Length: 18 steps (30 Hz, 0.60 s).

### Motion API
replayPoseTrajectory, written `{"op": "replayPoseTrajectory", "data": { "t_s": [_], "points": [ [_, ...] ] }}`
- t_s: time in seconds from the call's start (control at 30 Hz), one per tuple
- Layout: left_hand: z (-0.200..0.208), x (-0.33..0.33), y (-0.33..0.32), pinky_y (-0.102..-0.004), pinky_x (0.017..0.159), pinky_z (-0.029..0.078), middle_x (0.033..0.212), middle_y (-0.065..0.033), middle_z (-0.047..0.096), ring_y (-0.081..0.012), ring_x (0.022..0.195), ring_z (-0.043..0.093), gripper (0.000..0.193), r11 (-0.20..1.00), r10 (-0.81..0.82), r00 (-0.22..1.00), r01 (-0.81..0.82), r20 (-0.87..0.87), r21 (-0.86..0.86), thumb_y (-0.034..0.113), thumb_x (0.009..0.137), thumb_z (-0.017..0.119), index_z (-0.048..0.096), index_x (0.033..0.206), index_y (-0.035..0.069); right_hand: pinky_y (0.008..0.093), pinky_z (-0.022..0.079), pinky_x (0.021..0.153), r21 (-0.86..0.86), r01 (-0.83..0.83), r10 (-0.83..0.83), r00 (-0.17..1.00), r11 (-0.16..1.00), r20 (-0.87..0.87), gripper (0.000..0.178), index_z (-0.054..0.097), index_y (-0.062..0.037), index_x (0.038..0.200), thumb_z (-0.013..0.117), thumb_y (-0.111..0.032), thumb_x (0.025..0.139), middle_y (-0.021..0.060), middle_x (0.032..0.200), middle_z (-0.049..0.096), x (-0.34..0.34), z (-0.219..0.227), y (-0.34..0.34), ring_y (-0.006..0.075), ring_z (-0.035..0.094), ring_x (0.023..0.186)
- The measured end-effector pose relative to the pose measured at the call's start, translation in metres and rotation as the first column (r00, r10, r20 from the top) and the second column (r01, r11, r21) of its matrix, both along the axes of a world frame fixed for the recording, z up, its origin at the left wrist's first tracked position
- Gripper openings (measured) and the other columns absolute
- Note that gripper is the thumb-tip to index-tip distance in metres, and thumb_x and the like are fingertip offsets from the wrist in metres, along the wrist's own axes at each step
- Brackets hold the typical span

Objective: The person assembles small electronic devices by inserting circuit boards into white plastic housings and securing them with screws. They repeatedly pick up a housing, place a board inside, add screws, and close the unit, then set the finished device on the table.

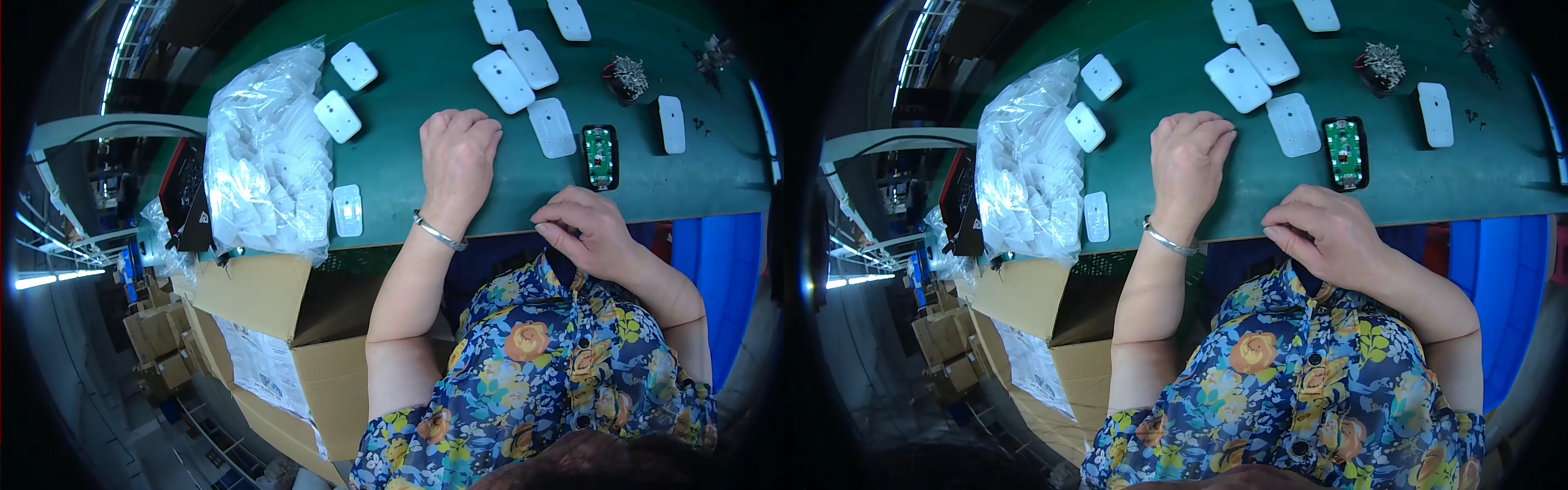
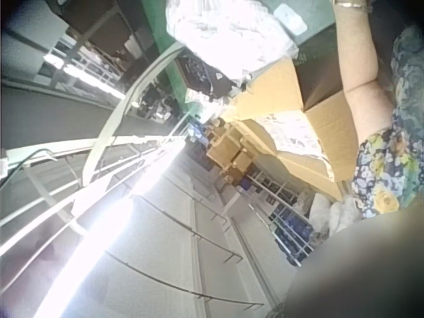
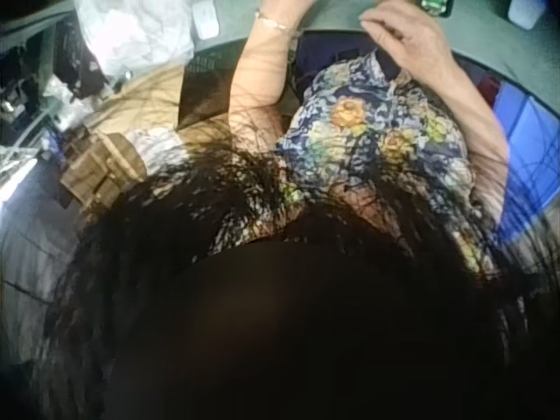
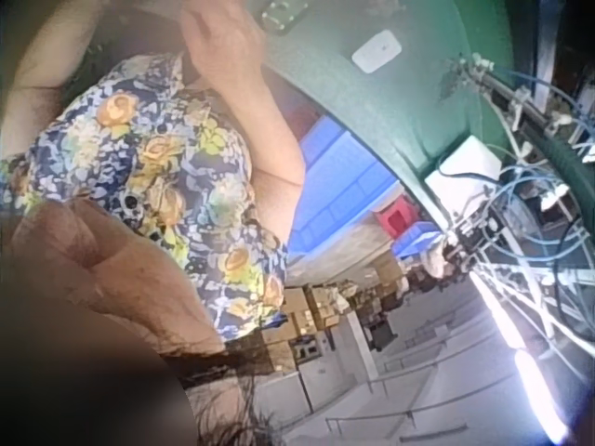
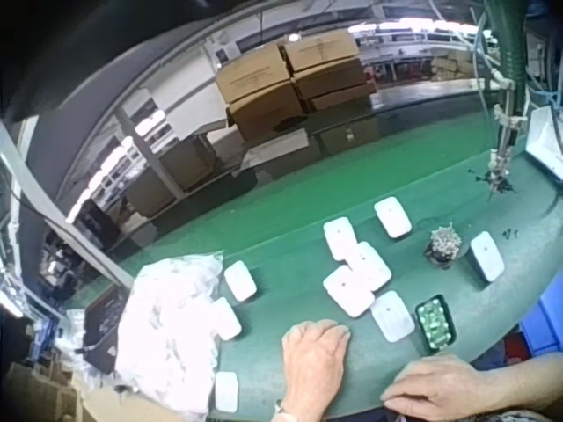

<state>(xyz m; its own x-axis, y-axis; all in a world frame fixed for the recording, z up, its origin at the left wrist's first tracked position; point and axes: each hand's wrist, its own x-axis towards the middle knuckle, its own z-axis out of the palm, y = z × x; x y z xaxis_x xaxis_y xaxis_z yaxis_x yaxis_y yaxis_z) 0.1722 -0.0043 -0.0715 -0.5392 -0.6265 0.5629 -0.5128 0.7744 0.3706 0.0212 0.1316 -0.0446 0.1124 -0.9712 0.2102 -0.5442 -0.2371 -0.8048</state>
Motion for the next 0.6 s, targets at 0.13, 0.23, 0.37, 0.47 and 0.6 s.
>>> {"op": "replayPoseTrajectory", "data": {
  "t_s": [0.13, 0.23, 0.37, 0.47, 0.6],
  "points": [
    [0.007, 0.001, 0.003, -0.0312, 0.066, 0.046, 0.078, -0.0056, 0.064, -0.0187, 0.070, 0.060, 0.009, 0.997, 0.025, 0.997, -0.020, -0.070, 0.079, 0.007, 0.076, 0.065, 0.064, 0.085, 0.006, 0.0308, 0.046, 0.056, -0.021, 0.021, -0.020, 0.999, 1.000, 0.034, 0.008, 0.064, -0.0039, 0.082, 0.066, -0.007, 0.075, 0.0077, 0.076, 0.059, -0.007, -0.001, 0.006, 0.0223, 0.058, 0.066],
    [0.012, 0.001, 0.014, -0.0261, 0.063, 0.049, 0.077, -0.0059, 0.064, -0.0140, 0.069, 0.062, 0.006, 0.941, 0.028, 0.970, 0.056, -0.243, 0.334, 0.005, 0.081, 0.062, 0.062, 0.087, 0.002, 0.0293, 0.045, 0.055, -0.016, 0.066, -0.064, 0.995, 0.998, 0.071, 0.008, 0.064, -0.0031, 0.083, 0.065, -0.005, 0.075, 0.0078, 0.075, 0.059, -0.015, 0.001, 0.012, 0.0207, 0.058, 0.064],
    [0.026, -0.005, 0.042, -0.0242, 0.068, 0.050, 0.081, -0.0074, 0.063, -0.0141, 0.076, 0.063, 0.011, 0.442, 0.211, 0.808, 0.424, -0.551, 0.791, 0.002, 0.084, 0.058, 0.060, 0.094, -0.001, 0.0273, 0.044, 0.055, -0.025, 0.150, -0.146, 0.980, 0.988, 0.135, 0.007, 0.063, -0.0016, 0.084, 0.063, -0.004, 0.077, 0.0084, 0.076, 0.058, -0.026, 0.003, 0.018, 0.0178, 0.056, 0.063],
    [0.023, -0.013, 0.061, -0.0253, 0.070, 0.052, 0.088, -0.0103, 0.064, -0.0157, 0.079, 0.063, 0.017, 0.089, 0.228, 0.788, 0.568, -0.572, 0.818, 0.001, 0.085, 0.057, 0.059, 0.101, -0.002, 0.0260, 0.044, 0.057, -0.061, 0.186, -0.174, 0.971, 0.981, 0.165, 0.011, 0.063, -0.0008, 0.089, 0.062, -0.003, 0.078, 0.0095, 0.081, 0.059, -0.033, 0.004, 0.020, 0.0165, 0.056, 0.067],
    [0.023, -0.021, 0.076, -0.0273, 0.073, 0.053, 0.091, -0.0131, 0.064, -0.0178, 0.081, 0.063, 0.018, -0.110, 0.260, 0.819, 0.551, -0.511, 0.827, 0.002, 0.086, 0.056, 0.058, 0.104, -0.003, 0.0267, 0.046, 0.060, -0.102, 0.201, -0.181, 0.968, 0.974, 0.176, 0.012, 0.063, -0.0009, 0.090, 0.063, -0.001, 0.078, 0.0102, 0.084, 0.059, -0.036, 0.004, 0.020, 0.0181, 0.058, 0.071]
  ]
}}
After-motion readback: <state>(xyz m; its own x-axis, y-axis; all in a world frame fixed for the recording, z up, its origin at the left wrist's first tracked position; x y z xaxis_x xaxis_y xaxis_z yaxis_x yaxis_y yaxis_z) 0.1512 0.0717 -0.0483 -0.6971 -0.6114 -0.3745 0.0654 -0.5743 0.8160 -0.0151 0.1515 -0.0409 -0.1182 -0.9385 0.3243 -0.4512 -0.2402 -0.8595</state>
